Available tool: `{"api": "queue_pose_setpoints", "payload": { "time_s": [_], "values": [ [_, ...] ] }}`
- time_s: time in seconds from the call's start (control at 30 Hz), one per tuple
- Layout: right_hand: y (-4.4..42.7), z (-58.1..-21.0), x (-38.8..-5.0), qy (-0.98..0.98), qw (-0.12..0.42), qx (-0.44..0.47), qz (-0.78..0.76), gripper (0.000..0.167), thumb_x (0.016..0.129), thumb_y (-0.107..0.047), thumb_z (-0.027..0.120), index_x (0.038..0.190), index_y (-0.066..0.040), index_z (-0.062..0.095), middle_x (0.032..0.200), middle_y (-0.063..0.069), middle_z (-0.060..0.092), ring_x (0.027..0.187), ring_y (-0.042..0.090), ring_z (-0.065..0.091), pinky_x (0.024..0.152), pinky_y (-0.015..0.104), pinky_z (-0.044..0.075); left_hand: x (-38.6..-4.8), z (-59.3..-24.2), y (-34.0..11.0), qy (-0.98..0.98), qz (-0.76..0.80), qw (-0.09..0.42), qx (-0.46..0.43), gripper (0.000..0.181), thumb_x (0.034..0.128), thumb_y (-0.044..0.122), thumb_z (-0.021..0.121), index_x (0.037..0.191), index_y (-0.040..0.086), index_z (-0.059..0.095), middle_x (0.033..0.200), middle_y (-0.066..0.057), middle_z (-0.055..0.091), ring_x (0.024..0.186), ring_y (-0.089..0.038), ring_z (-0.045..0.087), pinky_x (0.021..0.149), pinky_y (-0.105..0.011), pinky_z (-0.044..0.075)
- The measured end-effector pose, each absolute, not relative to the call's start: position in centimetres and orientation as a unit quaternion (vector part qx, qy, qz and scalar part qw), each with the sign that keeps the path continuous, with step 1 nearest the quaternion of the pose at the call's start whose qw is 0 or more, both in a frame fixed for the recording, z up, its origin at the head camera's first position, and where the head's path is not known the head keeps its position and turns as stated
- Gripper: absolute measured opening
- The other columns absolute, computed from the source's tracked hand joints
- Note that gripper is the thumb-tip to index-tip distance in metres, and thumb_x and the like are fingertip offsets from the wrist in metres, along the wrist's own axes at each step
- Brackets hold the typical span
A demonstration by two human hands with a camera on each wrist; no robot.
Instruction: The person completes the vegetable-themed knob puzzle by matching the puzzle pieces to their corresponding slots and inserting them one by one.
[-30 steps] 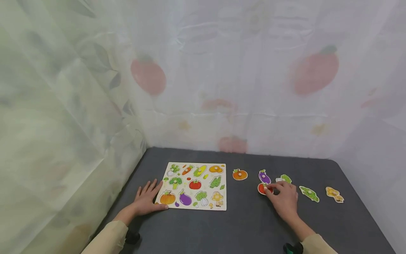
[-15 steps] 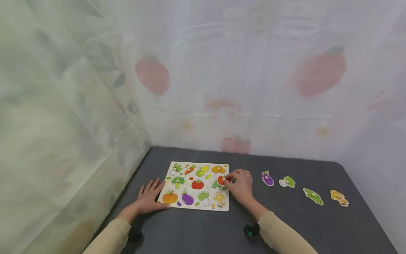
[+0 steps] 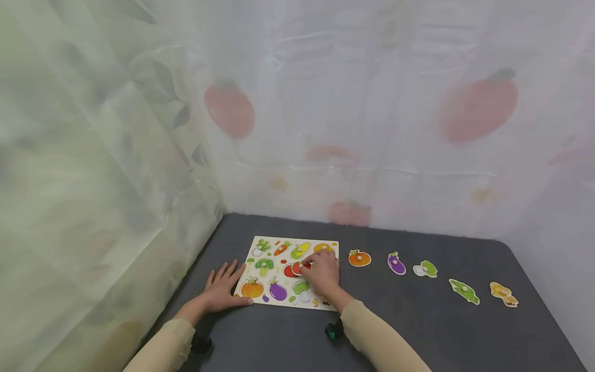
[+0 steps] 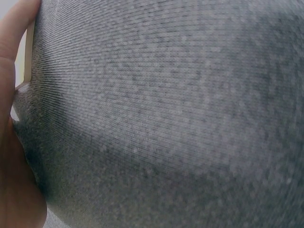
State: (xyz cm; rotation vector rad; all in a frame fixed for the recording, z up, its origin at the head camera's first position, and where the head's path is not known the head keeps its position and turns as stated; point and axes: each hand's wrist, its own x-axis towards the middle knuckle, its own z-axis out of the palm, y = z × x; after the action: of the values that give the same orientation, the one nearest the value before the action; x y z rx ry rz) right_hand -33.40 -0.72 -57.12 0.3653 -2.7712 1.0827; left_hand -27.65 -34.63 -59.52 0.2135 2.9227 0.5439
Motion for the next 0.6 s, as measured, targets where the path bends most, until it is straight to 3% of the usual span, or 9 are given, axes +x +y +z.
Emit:
{"api": "queue_pose_setpoints", "payload": {
  "time_s": [0.2,0.6],
  "values": [
    [-2.1,-57.6,-33.6,-0.930,0.056,0.115,0.346,0.009,0.084,-0.035,0.080,0.086,-0.026,0.081,0.105,-0.002,0.065,0.110,0.027,0.049,0.095,0.050,0.040,-27.3,-58.3,-34.2,0.974,0.199,0.080,0.073,0.124,0.0716,0.083,0.070,0.165,0.017,0.023,0.170,-0.017,0.014,0.154,-0.045,0.004,0.117,-0.069,-0.005],
    [-3.3,-58.3,-33.5,-0.932,0.067,0.109,0.340,0.009,0.083,-0.034,0.081,0.081,-0.025,0.080,0.100,-0.004,0.063,0.102,0.024,0.048,0.091,0.050,0.039,-27.4,-58.7,-34.3,0.975,0.195,0.078,0.073,0.124,0.0713,0.085,0.068,0.166,0.019,0.022,0.170,-0.016,0.014,0.154,-0.045,0.004,0.117,-0.068,-0.007]
  ]
}}
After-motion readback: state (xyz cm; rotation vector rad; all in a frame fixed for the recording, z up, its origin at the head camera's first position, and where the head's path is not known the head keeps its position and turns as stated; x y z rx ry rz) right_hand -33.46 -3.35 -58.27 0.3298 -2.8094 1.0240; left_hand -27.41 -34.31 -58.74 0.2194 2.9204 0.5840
